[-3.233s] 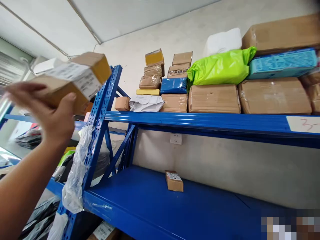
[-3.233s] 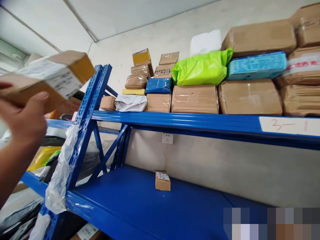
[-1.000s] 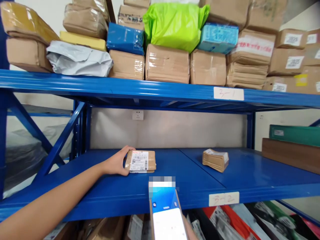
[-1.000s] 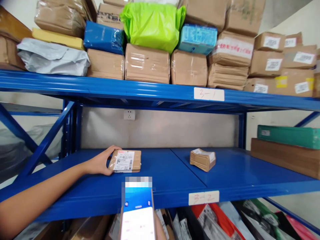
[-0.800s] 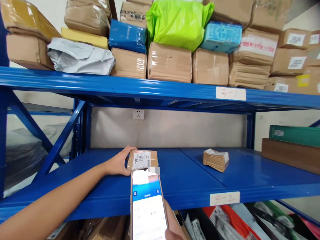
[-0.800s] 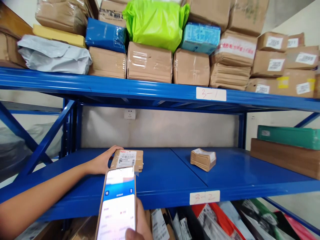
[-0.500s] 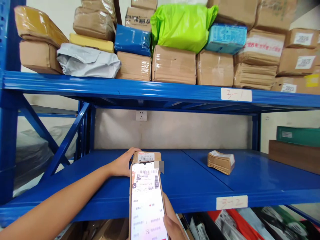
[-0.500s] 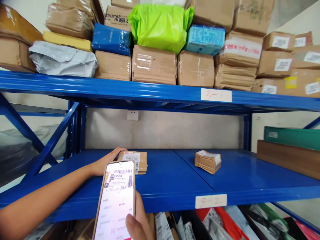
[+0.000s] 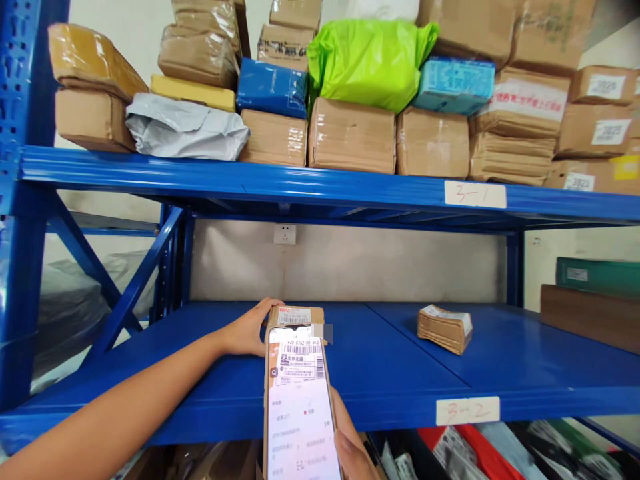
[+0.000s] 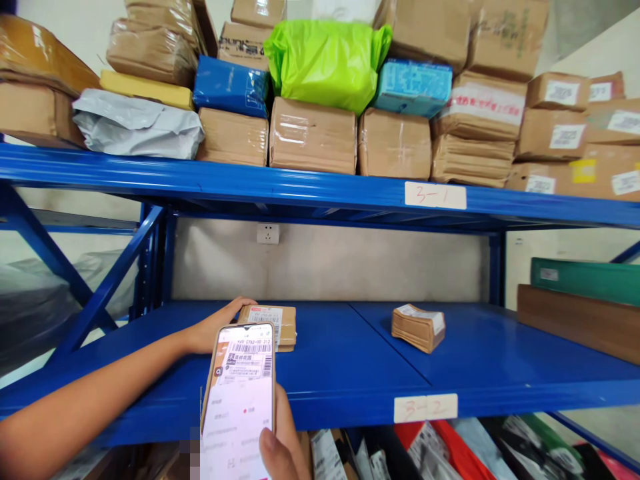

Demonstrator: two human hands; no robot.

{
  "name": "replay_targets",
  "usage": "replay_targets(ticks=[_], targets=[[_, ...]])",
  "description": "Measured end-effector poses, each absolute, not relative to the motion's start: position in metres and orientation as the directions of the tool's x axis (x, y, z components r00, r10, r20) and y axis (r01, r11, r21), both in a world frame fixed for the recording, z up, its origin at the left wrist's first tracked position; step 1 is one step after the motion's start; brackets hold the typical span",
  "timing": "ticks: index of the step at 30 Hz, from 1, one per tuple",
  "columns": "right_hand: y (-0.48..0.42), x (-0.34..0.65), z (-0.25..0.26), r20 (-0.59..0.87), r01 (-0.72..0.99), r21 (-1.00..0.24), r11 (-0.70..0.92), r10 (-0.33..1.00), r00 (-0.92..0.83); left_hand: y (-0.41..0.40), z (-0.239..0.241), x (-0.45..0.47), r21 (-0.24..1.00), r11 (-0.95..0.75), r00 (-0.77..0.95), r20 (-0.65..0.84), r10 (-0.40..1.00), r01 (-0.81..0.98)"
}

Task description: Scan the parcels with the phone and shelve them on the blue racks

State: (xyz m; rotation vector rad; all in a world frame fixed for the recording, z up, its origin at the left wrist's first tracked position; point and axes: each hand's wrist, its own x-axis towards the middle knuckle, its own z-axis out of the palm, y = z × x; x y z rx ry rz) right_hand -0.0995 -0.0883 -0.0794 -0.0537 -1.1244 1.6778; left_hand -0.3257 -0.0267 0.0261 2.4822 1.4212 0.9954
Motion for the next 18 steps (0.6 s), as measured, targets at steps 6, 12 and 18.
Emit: replay_targets(ticks=[6,12,18], targets=[[-0.091,-0.098,-0.077,0.419,-0.717,-0.687,-0.116,0.743,-0.522,-0.025,0.023,-0.327,0.403,-0.554,0.342,0.487,0.804,0.728],[-0.099,-0.085,-0.073,0.394,-0.585,-0.791,-0.177,0.585,-0.709,-0.025,0.023,-0.327,0.410,-0.535,0.325,0.478,0.816,0.739],[-0.105,-0.075,-0.081,0.371,-0.615,-0.776,-0.140,0.688,-0.624,-0.023,0.021,-0.331,0.401,-0.509,0.313,0.460,0.831,0.761]])
